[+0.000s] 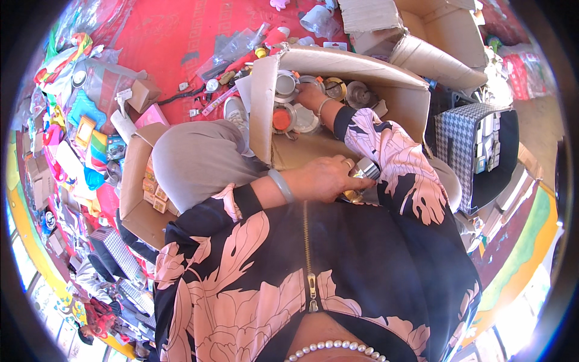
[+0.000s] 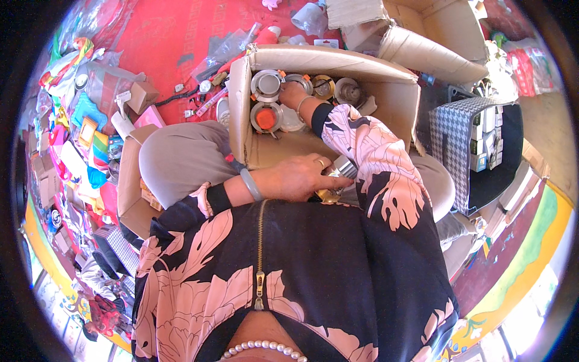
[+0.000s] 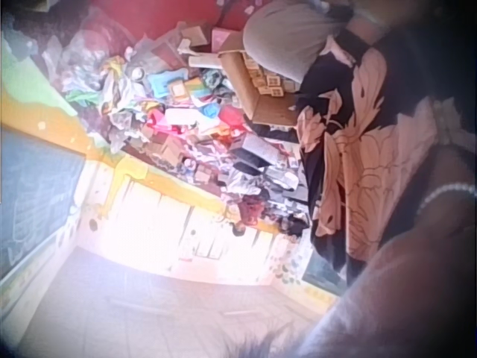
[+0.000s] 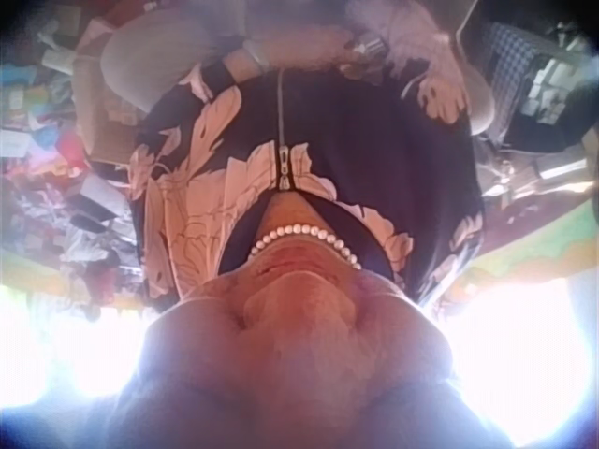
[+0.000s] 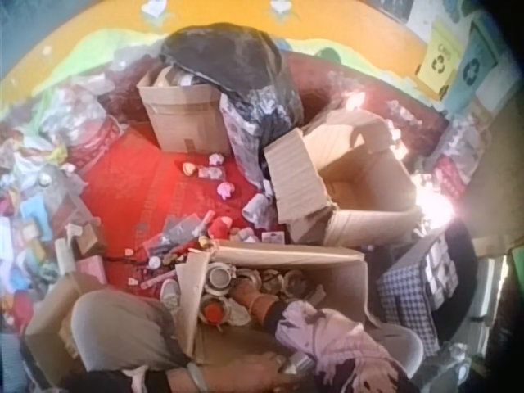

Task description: The person sits on the floor and wipes a black lamp base with a gray cloth. They then reach into a cardboard box to retrieve a small metal lamp part, wipe it with the cloth, and place it back in the box. The person also dips the cloth into a purple bowl of water to wring it out before continuing to clean the lamp parts.

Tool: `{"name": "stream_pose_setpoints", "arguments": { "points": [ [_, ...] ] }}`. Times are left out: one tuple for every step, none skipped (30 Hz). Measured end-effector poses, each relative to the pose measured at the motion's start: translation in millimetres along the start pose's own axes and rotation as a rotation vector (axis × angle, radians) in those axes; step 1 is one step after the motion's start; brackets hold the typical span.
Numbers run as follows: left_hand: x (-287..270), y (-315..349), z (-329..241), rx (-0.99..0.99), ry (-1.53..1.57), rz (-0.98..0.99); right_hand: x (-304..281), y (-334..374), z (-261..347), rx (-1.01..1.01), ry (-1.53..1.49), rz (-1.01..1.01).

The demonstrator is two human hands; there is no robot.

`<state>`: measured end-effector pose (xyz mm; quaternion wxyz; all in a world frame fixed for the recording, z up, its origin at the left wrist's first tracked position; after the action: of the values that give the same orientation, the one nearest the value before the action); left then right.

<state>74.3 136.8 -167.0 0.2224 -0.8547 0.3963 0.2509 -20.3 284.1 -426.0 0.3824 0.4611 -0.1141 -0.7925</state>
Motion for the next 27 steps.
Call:
{"name": "stream_pose_setpoints", "arguments": {
  "points": [
    [0.9, 0.5, 0.3, 0.007, 0.001, -0.003, -1.7, 2.0, 3.1, -0.05, 0.02, 0.0],
    [1.2, 0.7, 1.4, 0.013, 0.0, -0.012, -6.5, 6.9, 7.2, -0.103, 0.046, 0.003],
    [1.1, 1.0, 1.8, 0.02, 0.0, -0.021, -11.7, 12.5, 10.4, -0.155, 0.071, 0.005],
    [0.0, 2.0, 2.2, 0.015, -0.019, -0.029, -20.8, 14.8, 9.5, -0.184, 0.075, 0.036],
    [-2.7, 2.3, 0.0, 0.007, -0.037, -0.043, -36.1, 21.7, 13.3, -0.234, 0.076, 0.067],
    [-4.5, 2.4, -2.1, 0.008, -0.052, -0.052, -52.1, 27.3, 11.8, -0.276, 0.076, 0.093],
    [-5.5, 2.2, -3.7, 0.009, -0.049, -0.063, -50.4, 33.8, 6.2, -0.322, 0.238, 0.136],
    [-7.8, 1.7, -4.4, 0.009, -0.049, -0.07, -49.5, 40.7, 0.4, -0.379, 0.389, 0.174],
    [-9.2, 1.5, -4.7, 0.008, -0.05, -0.078, -35.9, 47.4, -12.7, -0.436, 0.704, 0.229],
    [-8.9, 1.3, -5.9, 0.021, -0.065, -0.072, -22.2, 53.5, -31.0, -0.487, 1.019, 0.285],
    [-8.6, 1.4, -6.5, 0.029, -0.083, -0.073, -30.2, 67.3, -38.3, -0.1, 0.855, 0.439],
    [-9.4, 1.4, -7.9, 0.031, -0.104, -0.075, -43.7, 89.3, -43.4, 0.278, 0.701, 0.481],
    [-9.6, 1.4, -8.3, 0.046, -0.09, -0.076, -45.1, 108.8, -33.7, 0.193, 0.718, 0.404],
    [-8.6, 1.3, -8.5, 0.06, -0.074, -0.073, -25.0, 105.6, -59.3, 0.193, 0.735, 0.364],
    [-8.4, 2.2, -7.4, 0.065, -0.06, -0.075, -19.4, 104.4, -70.7, 0.214, 0.716, 0.34],
    [-7.9, 2.6, -6.9, 0.054, -0.044, -0.056, -15.1, 105.0, -78.7, 0.233, 0.697, 0.318],
    [-9.4, 2.1, -8.2, 0.045, -0.027, -0.033, -13.3, 105.5, -84.7, 0.253, 0.674, 0.294],
    [-9.0, 2.2, -8.7, 0.035, -0.011, -0.01, -13.3, 101.7, -94.4, 0.31, 0.654, 0.305],
    [-8.8, 3.3, -8.4, 0.033, -0.027, -0.018, -11.6, 96.4, -98.2, 0.284, 0.687, 0.336],
    [-7.6, 3.7, -8.1, 0.036, -0.041, -0.026, -12.3, 90.2, -103.6, 0.262, 0.72, 0.365],
    [-7.0, 3.7, -8.7, 0.041, -0.054, -0.034, -14.4, 82.7, -112.4, 0.243, 0.753, 0.395],
    [-8.3, 3.7, -9.8, 0.046, -0.059, -0.052, -4.2, 71.6, -126.0, 0.106, 0.874, 0.505],
    [-10.7, 3.6, -11.1, 0.05, -0.064, -0.067, -0.3, 62.6, -152.0, 0.028, 0.849, 0.613],
    [-13.0, 4.3, -11.5, 0.058, -0.068, -0.088, -0.7, 57.5, -183.1, -0.047, 0.825, 0.72],
    [-12.0, 5.1, -9.6, 0.053, -0.068, -0.084, -7.6, 59.6, -181.2, 0.024, 0.691, 0.77],
    [-11.1, 5.2, -9.2, 0.055, -0.065, -0.076, -16.1, 64.3, -182.0, 0.106, 0.551, 0.811],
    [-9.3, 6.2, -6.5, 0.04, -0.071, -0.081, -51.1, 84.1, -146.9, 0.326, 0.314, 0.785]
  ]
}}
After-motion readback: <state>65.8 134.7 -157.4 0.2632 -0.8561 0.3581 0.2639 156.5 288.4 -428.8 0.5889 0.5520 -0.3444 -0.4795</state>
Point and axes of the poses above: each hand's wrist, its own y-axis away from the middle knuckle, its own x-axis out of the palm, z = x × y, the point moved 9 cm from there along -y, towards the middle knuckle, and after that the axes turned 12 degrees about x, right-handed, at the moved point
